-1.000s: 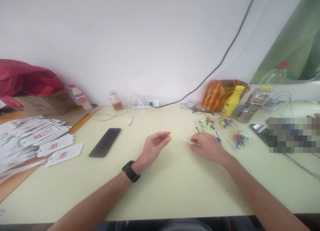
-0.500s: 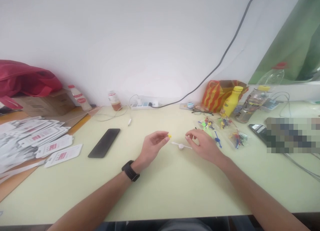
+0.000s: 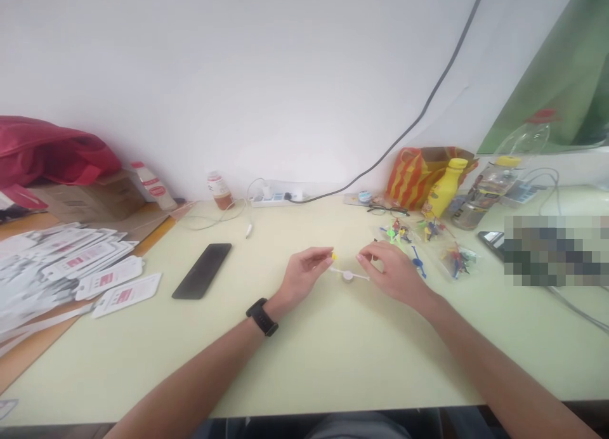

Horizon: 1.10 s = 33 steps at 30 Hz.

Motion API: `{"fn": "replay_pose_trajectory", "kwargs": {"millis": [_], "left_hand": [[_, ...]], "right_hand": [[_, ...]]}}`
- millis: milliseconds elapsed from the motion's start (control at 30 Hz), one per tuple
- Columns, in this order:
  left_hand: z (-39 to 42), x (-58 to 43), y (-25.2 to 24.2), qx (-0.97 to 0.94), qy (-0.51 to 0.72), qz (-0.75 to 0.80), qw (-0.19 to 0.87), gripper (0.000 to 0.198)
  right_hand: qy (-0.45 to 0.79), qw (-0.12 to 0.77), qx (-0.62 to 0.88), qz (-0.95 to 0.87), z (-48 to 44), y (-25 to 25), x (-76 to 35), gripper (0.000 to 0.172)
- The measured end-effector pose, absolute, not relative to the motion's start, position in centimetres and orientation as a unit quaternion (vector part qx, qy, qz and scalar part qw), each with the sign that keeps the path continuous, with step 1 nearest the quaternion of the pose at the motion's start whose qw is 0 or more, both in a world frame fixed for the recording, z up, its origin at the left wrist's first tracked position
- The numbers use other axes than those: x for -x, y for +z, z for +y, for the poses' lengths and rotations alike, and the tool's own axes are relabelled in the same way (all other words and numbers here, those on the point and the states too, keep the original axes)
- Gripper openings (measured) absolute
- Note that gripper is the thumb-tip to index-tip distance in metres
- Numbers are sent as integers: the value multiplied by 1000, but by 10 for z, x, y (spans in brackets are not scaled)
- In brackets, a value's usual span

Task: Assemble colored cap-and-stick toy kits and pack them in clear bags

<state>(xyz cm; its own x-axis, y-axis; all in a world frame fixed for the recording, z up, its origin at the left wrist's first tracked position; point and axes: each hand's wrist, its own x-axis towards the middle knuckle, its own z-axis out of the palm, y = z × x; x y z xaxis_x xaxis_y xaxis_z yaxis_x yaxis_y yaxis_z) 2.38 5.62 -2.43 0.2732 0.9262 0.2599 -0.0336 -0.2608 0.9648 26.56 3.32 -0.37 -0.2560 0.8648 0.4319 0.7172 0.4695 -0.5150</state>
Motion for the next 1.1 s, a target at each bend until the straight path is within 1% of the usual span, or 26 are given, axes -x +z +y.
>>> {"fn": "replay_pose_trajectory", "kwargs": {"millis": [233, 333, 467, 600, 700, 833, 900, 933, 967, 1000, 1033, 1100], "left_hand": [[56, -22, -27, -647, 463, 348, 496, 34], [55, -22, -26, -634, 479, 356, 492, 34], [53, -22, -23, -609, 502, 369, 491, 36], [50, -22, -19, -601, 498, 377, 499, 37], [50, -21, -18, -601, 494, 379, 501, 36], [49, -20, -20, -616, 481, 371, 501, 35], [48, -20, -20, -621, 475, 364, 506, 34], [47, -21, -20, -623, 472, 360, 509, 34], [47, -21, -19, -624, 469, 356, 513, 33], [45, -21, -18, -626, 467, 352, 517, 32], [44, -21, -18, -628, 465, 347, 519, 32], [43, -21, -16, -629, 464, 339, 523, 32]], "right_hand": [[103, 343, 503, -787, 29, -3, -264, 22], [102, 347, 499, -788, 29, -2, -264, 22], [104, 367, 490, -784, 29, -2, -264, 19], [97, 387, 474, -785, 27, -5, -263, 18], [105, 387, 461, -792, 26, -8, -262, 26], [135, 377, 447, -800, 22, -10, -258, 52], [151, 376, 441, -801, 19, -9, -254, 61], [158, 379, 439, -799, 18, -9, -252, 59], [168, 380, 437, -798, 18, -8, -251, 51], [186, 375, 432, -799, 17, -7, -250, 38], [215, 367, 424, -799, 17, -6, -249, 32], [288, 350, 404, -795, 18, -3, -250, 51]]}}
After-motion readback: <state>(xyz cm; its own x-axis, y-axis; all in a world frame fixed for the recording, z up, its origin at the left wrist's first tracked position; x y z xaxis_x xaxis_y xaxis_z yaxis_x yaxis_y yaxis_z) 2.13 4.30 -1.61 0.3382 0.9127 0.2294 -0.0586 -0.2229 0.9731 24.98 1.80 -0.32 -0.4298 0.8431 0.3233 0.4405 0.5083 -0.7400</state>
